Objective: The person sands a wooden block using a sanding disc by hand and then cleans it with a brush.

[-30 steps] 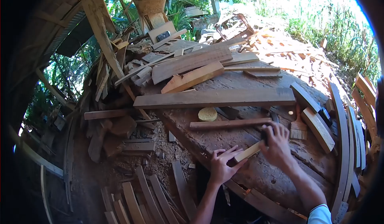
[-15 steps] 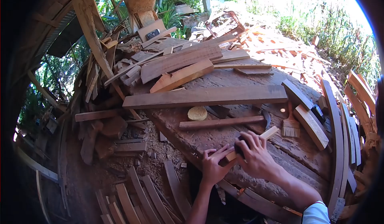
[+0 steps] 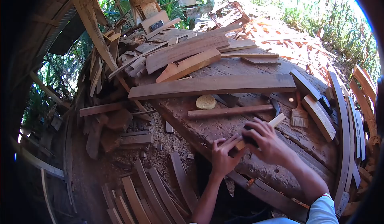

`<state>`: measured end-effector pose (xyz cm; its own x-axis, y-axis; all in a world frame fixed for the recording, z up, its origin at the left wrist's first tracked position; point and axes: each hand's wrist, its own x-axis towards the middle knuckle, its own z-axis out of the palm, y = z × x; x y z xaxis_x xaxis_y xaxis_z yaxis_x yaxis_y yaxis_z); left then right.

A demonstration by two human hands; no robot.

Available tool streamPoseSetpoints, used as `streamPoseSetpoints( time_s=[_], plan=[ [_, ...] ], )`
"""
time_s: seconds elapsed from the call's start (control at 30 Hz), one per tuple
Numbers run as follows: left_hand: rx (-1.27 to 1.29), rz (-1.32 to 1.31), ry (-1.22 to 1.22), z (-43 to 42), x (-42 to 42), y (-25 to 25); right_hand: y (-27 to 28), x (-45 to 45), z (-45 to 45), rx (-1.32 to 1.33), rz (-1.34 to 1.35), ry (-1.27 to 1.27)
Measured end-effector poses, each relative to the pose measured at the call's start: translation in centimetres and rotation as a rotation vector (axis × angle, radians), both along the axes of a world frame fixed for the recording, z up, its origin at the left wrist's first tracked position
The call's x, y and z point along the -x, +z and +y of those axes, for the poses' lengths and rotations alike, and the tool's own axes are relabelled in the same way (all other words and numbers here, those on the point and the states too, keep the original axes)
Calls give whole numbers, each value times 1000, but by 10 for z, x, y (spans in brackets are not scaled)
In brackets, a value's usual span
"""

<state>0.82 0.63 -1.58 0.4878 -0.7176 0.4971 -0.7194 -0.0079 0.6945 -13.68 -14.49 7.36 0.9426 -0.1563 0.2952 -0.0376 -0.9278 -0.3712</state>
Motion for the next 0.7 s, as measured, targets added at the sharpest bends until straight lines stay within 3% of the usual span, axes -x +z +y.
streamPoseSetpoints(
  time_s=[0.13, 0.17, 0.2, 0.27, 0.3, 0.37, 0.4, 0.53, 0.57, 0.67, 0.7],
  plan=[
    [-3, -12, -14, 1, 1, 8, -14, 8, -50, 59, -14, -494],
    [-25, -14, -7, 2, 2, 11, -9, 7, -40, 210, 20, -461],
    [-42, -19, -3, -1, 1, 13, -23, 4, -31, 127, 22, -454],
    [-36, -24, -6, 1, -3, 2, -22, -3, 9, 85, -34, -169],
    [-42, -35, 0, 1, -3, -1, -17, 0, 10, 90, -27, -174],
    [-17, -5, 6, -2, -3, -1, -3, -2, 5, -106, 32, 184],
    [-11, 22, 7, 1, -2, 1, -4, 0, -6, -110, 40, 188],
    [-21, 11, 23, -1, 0, 8, -10, 15, -63, -23, 66, -406],
    [-34, 29, 26, -2, 1, 7, -11, 14, -58, 31, 94, -435],
    [-76, 1, 81, -1, 3, 11, -11, 5, -7, -30, 50, -55],
    [-47, -8, 31, 1, -2, 6, -6, 2, 1, -32, 51, -60]
  ],
)
